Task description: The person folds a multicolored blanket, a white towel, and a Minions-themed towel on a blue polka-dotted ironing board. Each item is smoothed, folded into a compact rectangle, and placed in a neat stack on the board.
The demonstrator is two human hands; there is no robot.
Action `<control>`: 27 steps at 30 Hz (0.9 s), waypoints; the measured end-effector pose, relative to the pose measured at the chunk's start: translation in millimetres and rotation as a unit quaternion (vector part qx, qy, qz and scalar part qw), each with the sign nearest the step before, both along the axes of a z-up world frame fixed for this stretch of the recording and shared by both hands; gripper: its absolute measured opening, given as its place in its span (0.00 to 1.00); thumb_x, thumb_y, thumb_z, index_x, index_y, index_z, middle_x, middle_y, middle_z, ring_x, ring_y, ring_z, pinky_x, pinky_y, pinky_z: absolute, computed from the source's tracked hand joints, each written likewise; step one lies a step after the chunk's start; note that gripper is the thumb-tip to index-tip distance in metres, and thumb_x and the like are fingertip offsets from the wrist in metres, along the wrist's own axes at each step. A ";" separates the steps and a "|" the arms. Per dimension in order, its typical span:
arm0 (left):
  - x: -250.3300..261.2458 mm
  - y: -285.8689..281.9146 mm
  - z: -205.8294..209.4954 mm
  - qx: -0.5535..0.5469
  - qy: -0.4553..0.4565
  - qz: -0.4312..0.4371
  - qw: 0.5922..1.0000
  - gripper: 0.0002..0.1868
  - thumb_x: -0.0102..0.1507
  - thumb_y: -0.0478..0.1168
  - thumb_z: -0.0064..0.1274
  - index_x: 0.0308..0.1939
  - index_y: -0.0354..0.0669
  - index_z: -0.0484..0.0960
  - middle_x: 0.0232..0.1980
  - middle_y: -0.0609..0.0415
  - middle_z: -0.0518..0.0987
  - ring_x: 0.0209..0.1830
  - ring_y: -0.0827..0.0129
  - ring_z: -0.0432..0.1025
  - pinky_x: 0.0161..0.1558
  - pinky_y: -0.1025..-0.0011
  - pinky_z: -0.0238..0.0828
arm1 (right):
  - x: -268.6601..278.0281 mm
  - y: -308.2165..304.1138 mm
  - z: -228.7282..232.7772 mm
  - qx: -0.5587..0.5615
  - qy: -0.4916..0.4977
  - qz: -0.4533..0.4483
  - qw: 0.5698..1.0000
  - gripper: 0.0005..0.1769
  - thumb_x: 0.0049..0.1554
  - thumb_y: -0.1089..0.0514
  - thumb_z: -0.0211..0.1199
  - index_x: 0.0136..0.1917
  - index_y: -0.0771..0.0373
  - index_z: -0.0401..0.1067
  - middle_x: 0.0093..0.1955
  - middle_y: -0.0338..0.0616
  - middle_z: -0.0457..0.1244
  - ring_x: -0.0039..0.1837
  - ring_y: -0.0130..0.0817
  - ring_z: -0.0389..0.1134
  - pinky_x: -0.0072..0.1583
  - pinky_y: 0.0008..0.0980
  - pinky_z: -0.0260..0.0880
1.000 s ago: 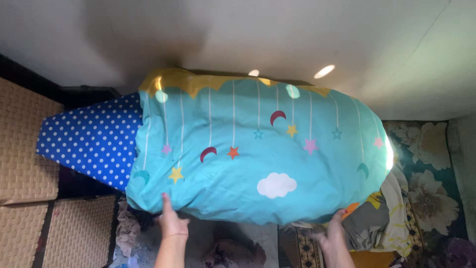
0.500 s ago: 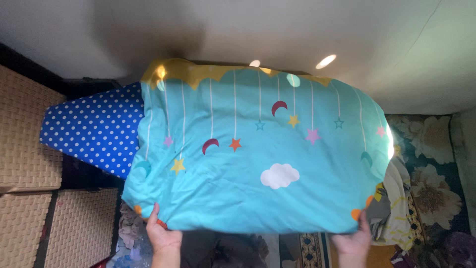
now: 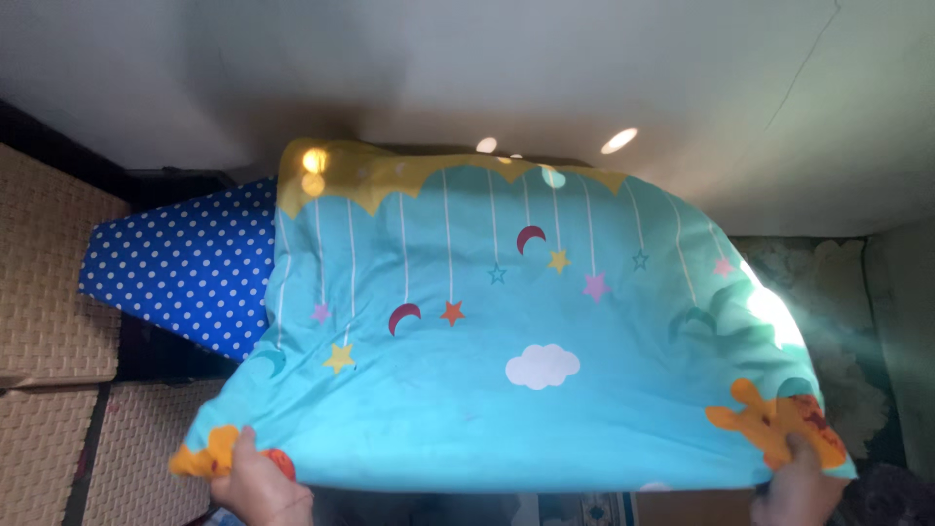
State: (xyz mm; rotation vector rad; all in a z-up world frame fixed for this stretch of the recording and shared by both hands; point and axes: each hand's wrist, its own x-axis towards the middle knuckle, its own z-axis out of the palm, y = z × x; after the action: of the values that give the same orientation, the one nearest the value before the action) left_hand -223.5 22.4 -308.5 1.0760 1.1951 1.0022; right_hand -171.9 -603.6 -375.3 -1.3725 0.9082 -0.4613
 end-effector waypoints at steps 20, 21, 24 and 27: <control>238.5 -40.5 -36.7 0.350 0.178 -0.383 0.836 0.40 0.59 0.50 0.59 0.67 0.43 0.54 0.71 0.39 0.57 0.72 0.47 0.59 0.66 0.43 0.52 | 249.5 119.2 38.1 -0.215 0.019 0.307 0.927 0.50 0.53 0.51 0.68 0.77 0.74 0.46 0.73 0.63 0.58 0.71 0.50 0.64 0.69 0.39 0.61; 232.4 -64.0 -35.8 0.458 0.244 -0.415 0.747 0.41 0.59 0.55 0.57 0.69 0.46 0.57 0.74 0.40 0.56 0.77 0.46 0.51 0.71 0.39 0.40 | 241.3 136.4 37.4 -0.324 0.026 0.321 0.890 0.51 0.52 0.48 0.70 0.78 0.71 0.49 0.75 0.65 0.54 0.75 0.55 0.57 0.72 0.48 0.56; 226.5 -100.2 -24.5 0.584 0.311 -0.476 0.579 0.40 0.62 0.64 0.49 0.74 0.57 0.60 0.80 0.45 0.50 0.82 0.46 0.39 0.72 0.33 0.24 | 219.0 189.0 31.5 -0.538 0.171 0.403 0.720 0.46 0.48 0.33 0.66 0.77 0.41 0.58 0.84 0.55 0.41 0.85 0.64 0.32 0.73 0.76 0.33; 242.1 -101.8 -17.6 0.578 0.341 -0.511 0.537 0.40 0.63 0.68 0.42 0.77 0.64 0.56 0.81 0.50 0.46 0.81 0.49 0.35 0.70 0.32 0.21 | 226.9 201.3 32.8 -0.542 0.187 0.416 0.706 0.43 0.52 0.24 0.55 0.77 0.32 0.56 0.85 0.56 0.37 0.83 0.68 0.24 0.69 0.83 0.21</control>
State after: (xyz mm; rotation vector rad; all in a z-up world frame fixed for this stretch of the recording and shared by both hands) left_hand 18.6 -79.4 -326.1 2.9493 -0.0275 0.2102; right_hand 55.0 -402.3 -342.5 -2.8475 0.1245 0.0727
